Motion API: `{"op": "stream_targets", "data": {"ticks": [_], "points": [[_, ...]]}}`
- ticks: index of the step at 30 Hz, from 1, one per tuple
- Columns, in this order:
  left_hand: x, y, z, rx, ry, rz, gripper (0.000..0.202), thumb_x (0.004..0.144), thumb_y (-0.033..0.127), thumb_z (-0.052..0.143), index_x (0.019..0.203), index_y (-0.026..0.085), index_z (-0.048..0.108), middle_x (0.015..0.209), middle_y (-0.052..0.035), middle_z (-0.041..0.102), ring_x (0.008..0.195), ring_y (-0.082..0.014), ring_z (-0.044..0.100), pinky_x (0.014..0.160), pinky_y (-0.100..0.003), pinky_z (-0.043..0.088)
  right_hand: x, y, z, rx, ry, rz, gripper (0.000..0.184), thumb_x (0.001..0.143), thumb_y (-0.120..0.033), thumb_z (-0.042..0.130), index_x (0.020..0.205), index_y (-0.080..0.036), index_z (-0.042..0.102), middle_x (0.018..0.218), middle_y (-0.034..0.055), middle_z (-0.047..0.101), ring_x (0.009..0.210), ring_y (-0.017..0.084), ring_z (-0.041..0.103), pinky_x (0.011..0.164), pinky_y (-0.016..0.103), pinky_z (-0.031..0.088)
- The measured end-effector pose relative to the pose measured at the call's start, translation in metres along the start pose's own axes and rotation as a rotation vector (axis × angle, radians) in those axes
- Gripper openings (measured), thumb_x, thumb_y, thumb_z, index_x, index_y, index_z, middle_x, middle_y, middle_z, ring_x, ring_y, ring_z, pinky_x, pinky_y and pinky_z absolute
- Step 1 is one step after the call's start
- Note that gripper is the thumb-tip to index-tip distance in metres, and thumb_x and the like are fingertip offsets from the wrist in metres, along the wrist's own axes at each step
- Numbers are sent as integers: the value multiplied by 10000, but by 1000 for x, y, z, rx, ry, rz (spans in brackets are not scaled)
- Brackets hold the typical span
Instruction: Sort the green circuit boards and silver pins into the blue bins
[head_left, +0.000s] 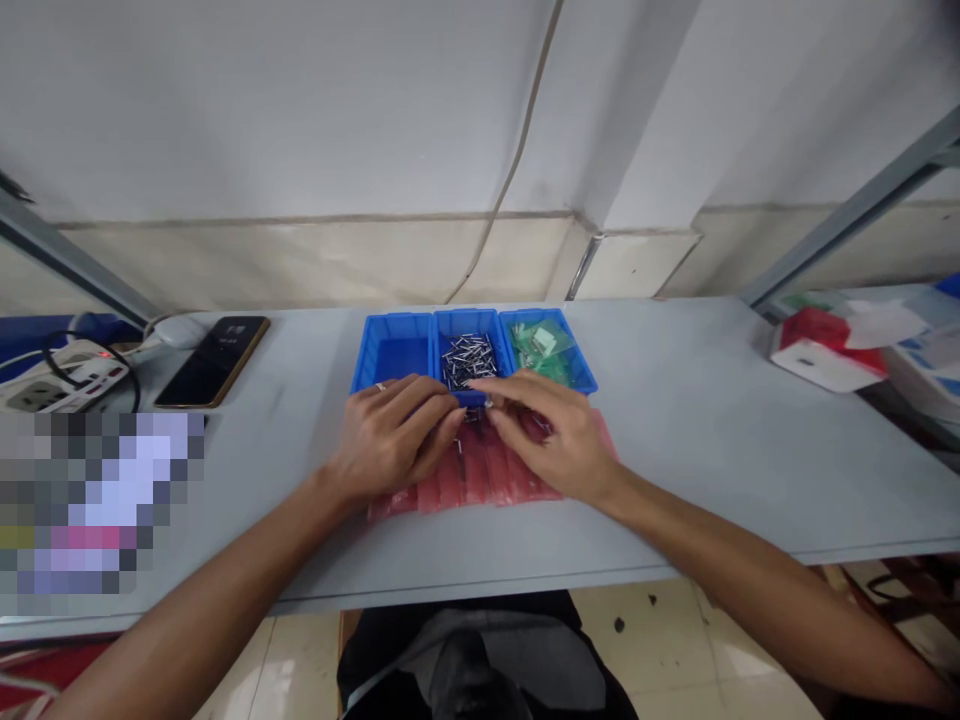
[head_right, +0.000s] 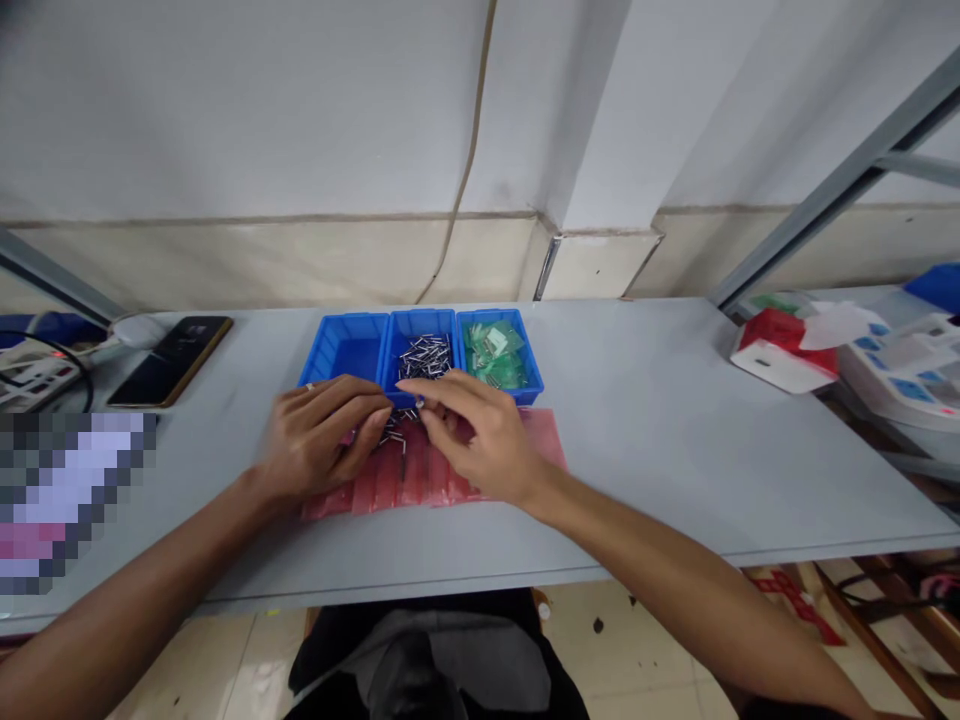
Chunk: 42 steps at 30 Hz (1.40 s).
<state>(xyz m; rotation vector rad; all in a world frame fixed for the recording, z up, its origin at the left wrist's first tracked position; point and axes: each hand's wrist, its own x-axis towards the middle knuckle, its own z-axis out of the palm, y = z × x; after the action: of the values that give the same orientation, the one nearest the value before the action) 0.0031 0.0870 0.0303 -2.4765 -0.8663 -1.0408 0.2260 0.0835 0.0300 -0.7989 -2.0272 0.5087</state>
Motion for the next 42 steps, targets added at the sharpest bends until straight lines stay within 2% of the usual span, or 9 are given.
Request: {"op": "stream_targets", "data": {"ticks": [6,13,19,26,30,32,35,38,42], "points": [[1,0,-1,-11,-5,20,158,927,226,629,1068,157,608,945,-24,728,794,-135,682,658,-263,492,3,-5,-5,226,11,211,305,969,-243,564,1260,-279,649,875,10,607,781,143,593,735,315,524],[-1,-1,3,-11,25,57,274,940,278,645,1169,147,571,914,-29,733,782,-134,694,645,-248,500,2,-6,1,389,3,279,333,888,-171,655,1213,-229,611,840,-7,644,748,128,626,695,282,537],[-1,1,3,-100,-25,76,96,938,157,622,1032,170,607,924,3,722,799,-119,675,678,-244,494,1,-3,1,360,44,295,127,879,-237,704,1004,-216,694,844,4,696,760,126,659,704,274,545],[1,4,5,-82,66,-15,61,946,183,619,909,156,578,782,12,684,690,-96,647,630,-233,459,-3,-7,2,418,159,269,67,851,-250,747,914,-232,753,839,6,748,668,117,661,601,261,550],[0,3,4,-97,15,63,64,960,224,586,951,161,596,818,-6,697,709,-121,654,618,-251,456,-3,-5,2,402,187,312,78,842,-270,757,909,-230,763,777,0,738,640,117,657,588,258,558],[-1,2,2,-91,20,35,82,950,224,589,991,156,606,858,-19,708,740,-133,664,632,-263,464,-1,-2,2,430,220,371,103,857,-285,743,933,-218,759,770,4,740,624,116,662,597,263,573],[-1,0,0,-44,66,-59,75,927,164,591,1000,160,608,881,-14,714,769,-128,670,671,-264,473,3,4,1,508,254,406,224,933,-285,647,1138,-226,715,1001,41,771,750,139,721,721,316,625],[-1,-1,0,-1,83,-90,73,911,140,600,980,166,603,868,-5,711,766,-123,669,663,-257,469,3,8,0,379,168,302,278,981,-222,546,1224,-245,679,1086,41,761,847,149,735,803,352,631],[2,0,1,14,40,-54,53,902,148,610,953,161,604,862,-9,705,747,-128,665,630,-262,468,-5,12,4,-193,-203,-87,263,941,-108,536,1082,-198,739,1035,59,770,932,206,725,851,404,615]]}}
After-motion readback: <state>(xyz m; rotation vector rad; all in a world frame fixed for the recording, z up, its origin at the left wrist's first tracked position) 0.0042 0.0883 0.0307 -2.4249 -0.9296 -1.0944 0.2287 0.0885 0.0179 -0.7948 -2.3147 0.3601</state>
